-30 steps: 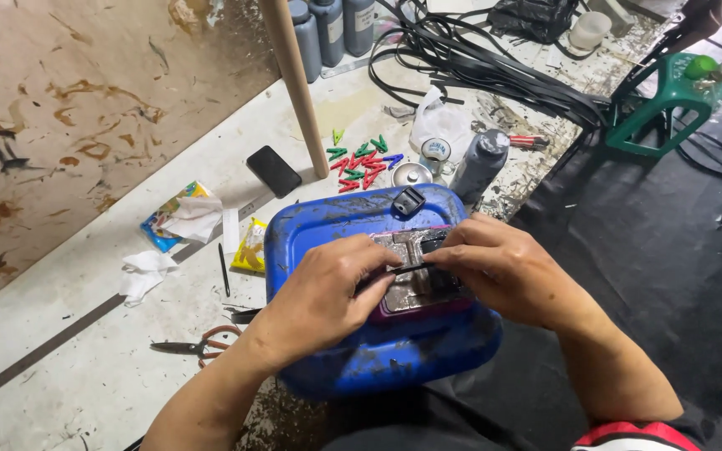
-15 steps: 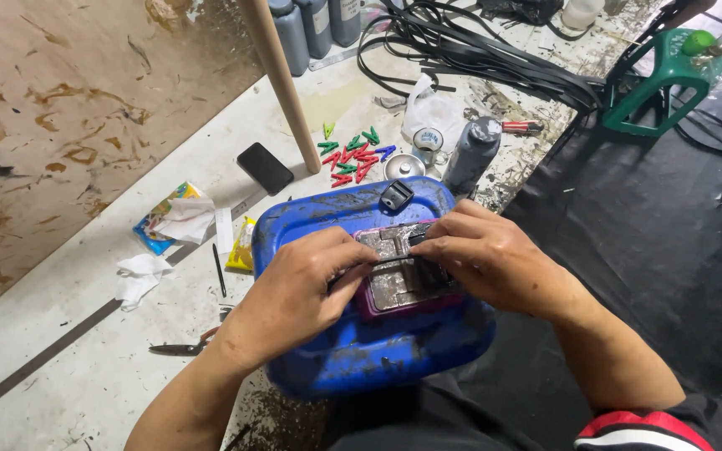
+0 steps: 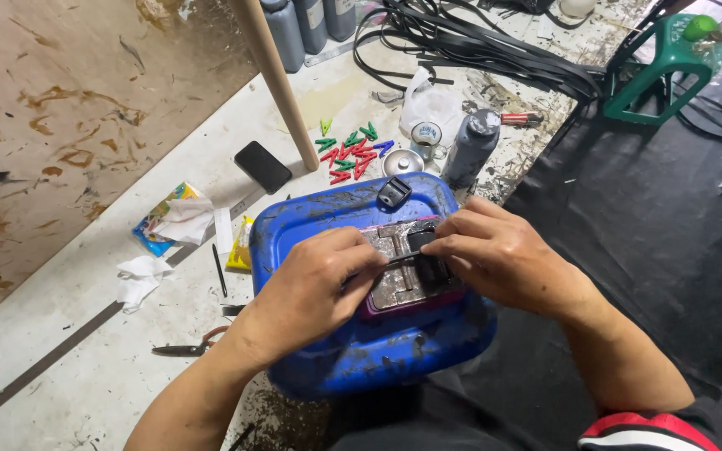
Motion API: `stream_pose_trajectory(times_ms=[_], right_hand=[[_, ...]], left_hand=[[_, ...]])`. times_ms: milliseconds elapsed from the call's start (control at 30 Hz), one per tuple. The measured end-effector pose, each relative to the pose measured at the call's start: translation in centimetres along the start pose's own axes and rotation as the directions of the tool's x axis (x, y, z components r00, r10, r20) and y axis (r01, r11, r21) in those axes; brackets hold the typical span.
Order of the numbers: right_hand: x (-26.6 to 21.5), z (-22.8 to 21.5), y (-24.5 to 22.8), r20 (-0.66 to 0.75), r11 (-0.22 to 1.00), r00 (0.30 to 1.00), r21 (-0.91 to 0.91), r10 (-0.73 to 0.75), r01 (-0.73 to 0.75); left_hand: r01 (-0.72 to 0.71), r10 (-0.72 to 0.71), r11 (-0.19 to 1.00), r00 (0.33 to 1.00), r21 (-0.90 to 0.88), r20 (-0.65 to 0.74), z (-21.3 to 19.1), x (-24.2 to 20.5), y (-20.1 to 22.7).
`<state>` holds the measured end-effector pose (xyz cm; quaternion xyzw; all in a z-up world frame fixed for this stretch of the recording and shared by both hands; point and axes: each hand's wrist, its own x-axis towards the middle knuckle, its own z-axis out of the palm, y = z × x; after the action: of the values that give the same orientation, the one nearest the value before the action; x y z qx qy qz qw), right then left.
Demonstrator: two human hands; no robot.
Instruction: The person repeatedly picks up black cables, rubs them against a small device on a blue container, and then hangs them on a wall rack using colorful clothespins. The process is repeated for multiple cables.
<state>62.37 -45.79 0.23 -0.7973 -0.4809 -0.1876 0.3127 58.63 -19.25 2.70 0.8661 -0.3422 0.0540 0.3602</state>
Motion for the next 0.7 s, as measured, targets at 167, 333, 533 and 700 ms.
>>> stream_pose_trajectory(times_ms=[167,333,533,700], right_hand=[[-1.1,-0.9,0.4,0.005,0.999,1.000,-0.040,0.030,-0.029],[-0.7,-0.7,-0.2,-0.026,0.997,0.999,-0.065,0.032,-0.033],[-1.7,0.2,0.4,-0.075,0.997,0.997,-0.078,-0.029,0.023],[-3.1,-1.1,1.3,-0.053,0.983,0.998,-0.181,-0.029,0.019]], left_hand=[[-0.064,0.064,0.998,0.998,-0.002,0.013,1.4,1.2,-0.4],[-0.089,0.089,0.996,0.996,-0.010,0.025,2.2,1.8,-0.6],[-0.126,0.126,0.992,0.992,0.027,0.007,3.0,2.0,-0.9],[-0.140,0.140,0.989,0.990,0.041,0.001,2.5,1.8,-0.3]])
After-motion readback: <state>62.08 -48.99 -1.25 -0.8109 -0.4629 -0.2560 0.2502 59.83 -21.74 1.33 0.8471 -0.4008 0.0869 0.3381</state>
